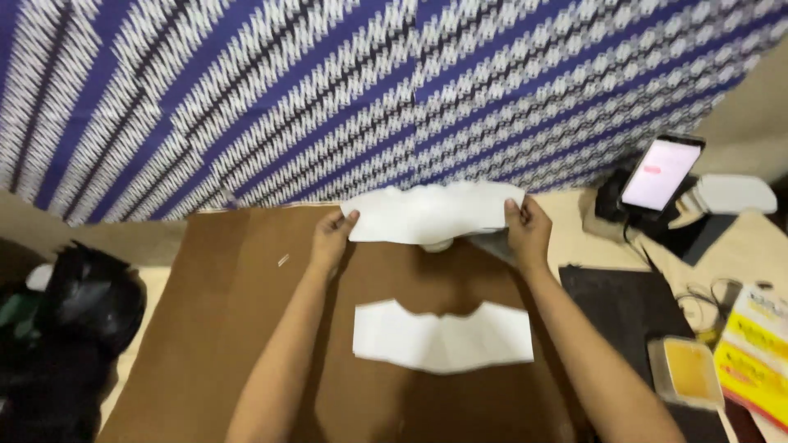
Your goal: Picking up, unfolding, and stacking white leather cut-out pieces for shoe manufacturing
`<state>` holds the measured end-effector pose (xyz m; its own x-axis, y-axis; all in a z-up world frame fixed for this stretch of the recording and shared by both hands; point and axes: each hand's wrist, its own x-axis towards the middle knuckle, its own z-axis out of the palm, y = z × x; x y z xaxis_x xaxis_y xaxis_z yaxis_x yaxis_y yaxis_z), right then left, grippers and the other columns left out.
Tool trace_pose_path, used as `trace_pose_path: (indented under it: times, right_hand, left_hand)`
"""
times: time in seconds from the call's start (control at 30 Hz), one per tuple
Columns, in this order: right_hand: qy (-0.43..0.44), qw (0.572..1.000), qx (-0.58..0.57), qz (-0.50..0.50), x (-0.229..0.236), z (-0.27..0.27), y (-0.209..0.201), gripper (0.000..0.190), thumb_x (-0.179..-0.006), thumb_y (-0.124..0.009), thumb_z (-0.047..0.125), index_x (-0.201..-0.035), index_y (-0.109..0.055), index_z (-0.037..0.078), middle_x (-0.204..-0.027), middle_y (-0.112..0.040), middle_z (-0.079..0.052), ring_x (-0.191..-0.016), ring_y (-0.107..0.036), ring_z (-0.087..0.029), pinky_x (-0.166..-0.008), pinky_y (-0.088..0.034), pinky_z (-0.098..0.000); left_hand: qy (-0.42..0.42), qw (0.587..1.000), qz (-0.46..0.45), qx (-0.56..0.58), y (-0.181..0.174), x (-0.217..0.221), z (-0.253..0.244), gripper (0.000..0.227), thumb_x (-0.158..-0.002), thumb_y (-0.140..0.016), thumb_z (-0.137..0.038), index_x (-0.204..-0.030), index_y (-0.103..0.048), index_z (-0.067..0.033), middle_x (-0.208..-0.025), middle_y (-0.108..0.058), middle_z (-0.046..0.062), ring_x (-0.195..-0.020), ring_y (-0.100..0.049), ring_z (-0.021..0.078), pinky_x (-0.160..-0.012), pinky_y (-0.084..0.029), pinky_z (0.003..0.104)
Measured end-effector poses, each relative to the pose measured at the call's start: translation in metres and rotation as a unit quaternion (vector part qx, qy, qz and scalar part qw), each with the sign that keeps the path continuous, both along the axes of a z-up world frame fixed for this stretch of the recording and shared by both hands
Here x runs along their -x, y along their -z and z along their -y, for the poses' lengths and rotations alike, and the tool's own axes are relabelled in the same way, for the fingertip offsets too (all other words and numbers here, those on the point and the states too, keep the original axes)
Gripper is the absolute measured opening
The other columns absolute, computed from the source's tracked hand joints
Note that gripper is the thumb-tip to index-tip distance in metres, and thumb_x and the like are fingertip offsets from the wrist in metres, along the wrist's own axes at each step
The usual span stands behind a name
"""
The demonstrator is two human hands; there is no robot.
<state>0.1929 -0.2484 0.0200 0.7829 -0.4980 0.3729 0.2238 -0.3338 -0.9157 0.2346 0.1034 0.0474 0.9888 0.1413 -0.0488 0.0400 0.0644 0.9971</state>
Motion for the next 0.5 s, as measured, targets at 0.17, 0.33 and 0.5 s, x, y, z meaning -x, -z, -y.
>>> trace_pose_path:
  times: [0.17, 0.33, 0.5]
  right_hand:
    - [-0.037, 0.989, -0.033, -0.136, 0.053, 0.016, 0.015, 0.024, -0.102, -0.076, 0.025, -0.103, -0.070, 0.002, -0.077, -0.063, -0.008, -0.066, -0.061, -0.017, -0.052, -0.052, -0.0292]
    - [-0.029, 0.980, -0.048, -0.189, 0.107, 0.025, 0.040, 0.019, -0.093, -0.085, 0.019, -0.099, -0.073, 0.005, -0.074, -0.067, -0.010, -0.060, -0.068, -0.018, -0.043, -0.057, -0.0318]
    - [-0.030, 0.968, -0.090, -0.233, 0.166, -0.001, 0.032, 0.025, -0.089, -0.085, 0.016, -0.100, -0.072, -0.003, -0.075, -0.068, -0.015, -0.061, -0.068, -0.018, -0.051, -0.062, -0.0286]
  left_hand:
    - [0.044, 0.996, -0.073, -0.040, 0.053, 0.024, -0.032, 0.029, -0.088, -0.085, -0.030, -0.085, -0.070, -0.0056, -0.067, -0.051, 0.001, -0.057, -0.059, 0.0152, -0.047, -0.047, 0.025]
    - [0.091, 0.968, -0.145, -0.181, 0.074, 0.072, -0.036, 0.034, -0.083, -0.088, -0.038, -0.080, -0.071, -0.0086, -0.067, -0.056, 0.004, -0.058, -0.064, 0.0193, -0.045, -0.051, 0.033]
    - [0.127, 0.972, -0.186, -0.060, 0.055, 0.138, -0.045, 0.037, -0.089, -0.080, -0.018, -0.103, -0.066, 0.0133, -0.087, -0.055, 0.014, -0.069, -0.066, 0.0228, -0.058, -0.067, 0.035]
